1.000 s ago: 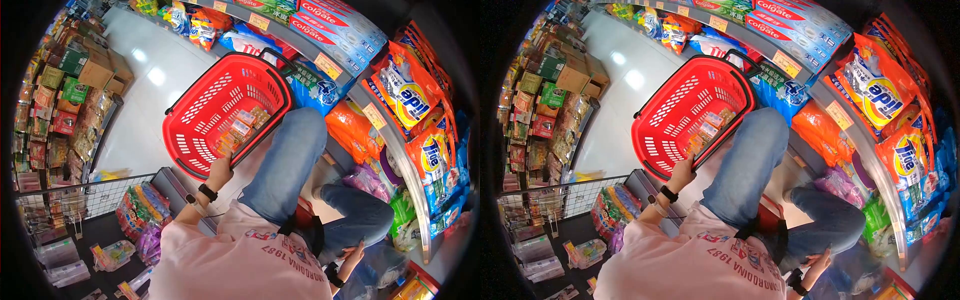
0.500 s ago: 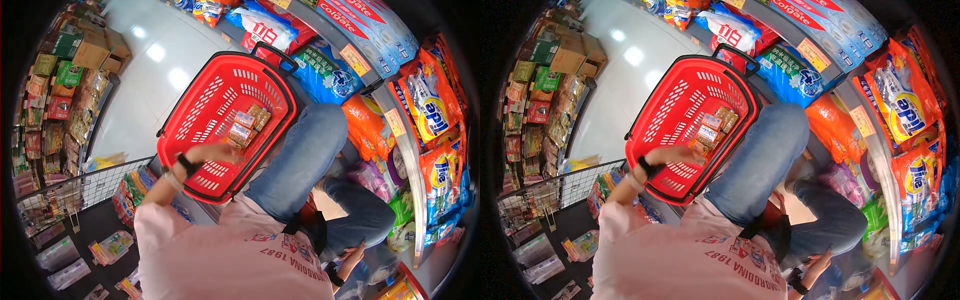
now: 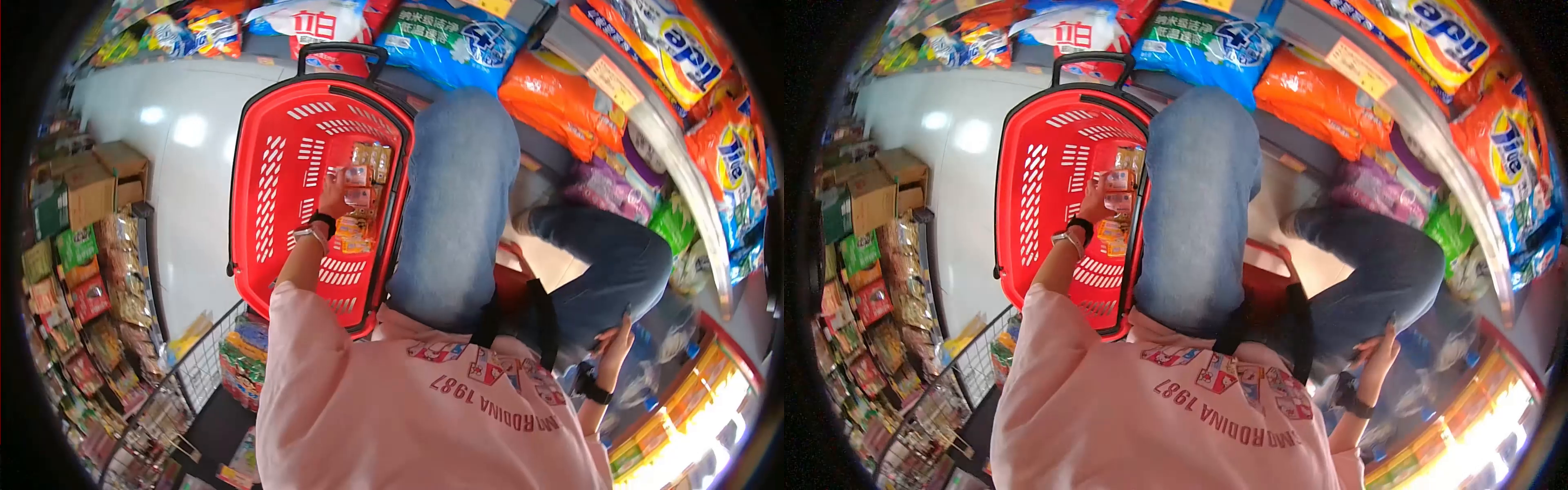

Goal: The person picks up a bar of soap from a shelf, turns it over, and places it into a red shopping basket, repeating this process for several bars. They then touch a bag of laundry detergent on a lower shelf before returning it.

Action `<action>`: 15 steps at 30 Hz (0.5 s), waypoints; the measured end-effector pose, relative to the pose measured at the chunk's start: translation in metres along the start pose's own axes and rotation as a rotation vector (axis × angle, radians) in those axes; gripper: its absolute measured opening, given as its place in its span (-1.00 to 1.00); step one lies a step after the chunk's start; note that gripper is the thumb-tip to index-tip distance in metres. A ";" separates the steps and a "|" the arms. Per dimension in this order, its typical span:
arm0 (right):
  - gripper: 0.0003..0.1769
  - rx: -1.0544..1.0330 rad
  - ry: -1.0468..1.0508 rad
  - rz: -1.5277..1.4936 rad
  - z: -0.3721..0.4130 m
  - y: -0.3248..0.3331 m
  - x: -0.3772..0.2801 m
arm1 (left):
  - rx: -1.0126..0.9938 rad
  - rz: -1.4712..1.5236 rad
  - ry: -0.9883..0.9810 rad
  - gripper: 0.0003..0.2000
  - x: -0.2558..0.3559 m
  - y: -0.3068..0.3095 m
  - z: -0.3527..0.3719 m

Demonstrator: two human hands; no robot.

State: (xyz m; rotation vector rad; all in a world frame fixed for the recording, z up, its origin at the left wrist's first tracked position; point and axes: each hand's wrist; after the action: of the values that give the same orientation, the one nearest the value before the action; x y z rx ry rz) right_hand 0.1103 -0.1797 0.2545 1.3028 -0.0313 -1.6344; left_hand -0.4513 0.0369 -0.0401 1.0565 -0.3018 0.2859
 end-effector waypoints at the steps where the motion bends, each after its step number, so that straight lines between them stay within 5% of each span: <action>1: -0.22 0.004 -0.002 -0.004 0.000 0.000 0.000 | -0.069 -0.093 0.045 0.07 0.012 0.010 0.004; 4: -0.23 0.000 -0.010 0.002 0.003 -0.003 -0.006 | 0.144 -0.252 -0.108 0.05 -0.006 -0.009 -0.001; 10: -0.26 0.011 -0.018 -0.002 0.007 -0.004 -0.015 | 0.004 -0.389 -0.063 0.09 0.010 -0.019 -0.007; 12: -0.25 0.000 -0.030 0.004 0.006 -0.002 -0.013 | 0.226 -0.495 -0.168 0.08 0.015 -0.018 -0.007; 15: -0.25 0.022 -0.039 0.030 0.001 0.004 -0.004 | -0.030 -0.487 -0.053 0.03 0.041 0.012 -0.010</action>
State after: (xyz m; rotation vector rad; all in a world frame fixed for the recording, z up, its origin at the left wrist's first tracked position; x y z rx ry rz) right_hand 0.1114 -0.1794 0.2600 1.2812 -0.0916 -1.6379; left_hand -0.4172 0.0548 -0.0200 1.0742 -0.0887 -0.1829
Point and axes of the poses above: each hand's wrist, its own z-axis away from the middle knuckle, its own y-axis out of the back of the hand, x = y × z, and after that the axes turned 1 degree about y, right-handed
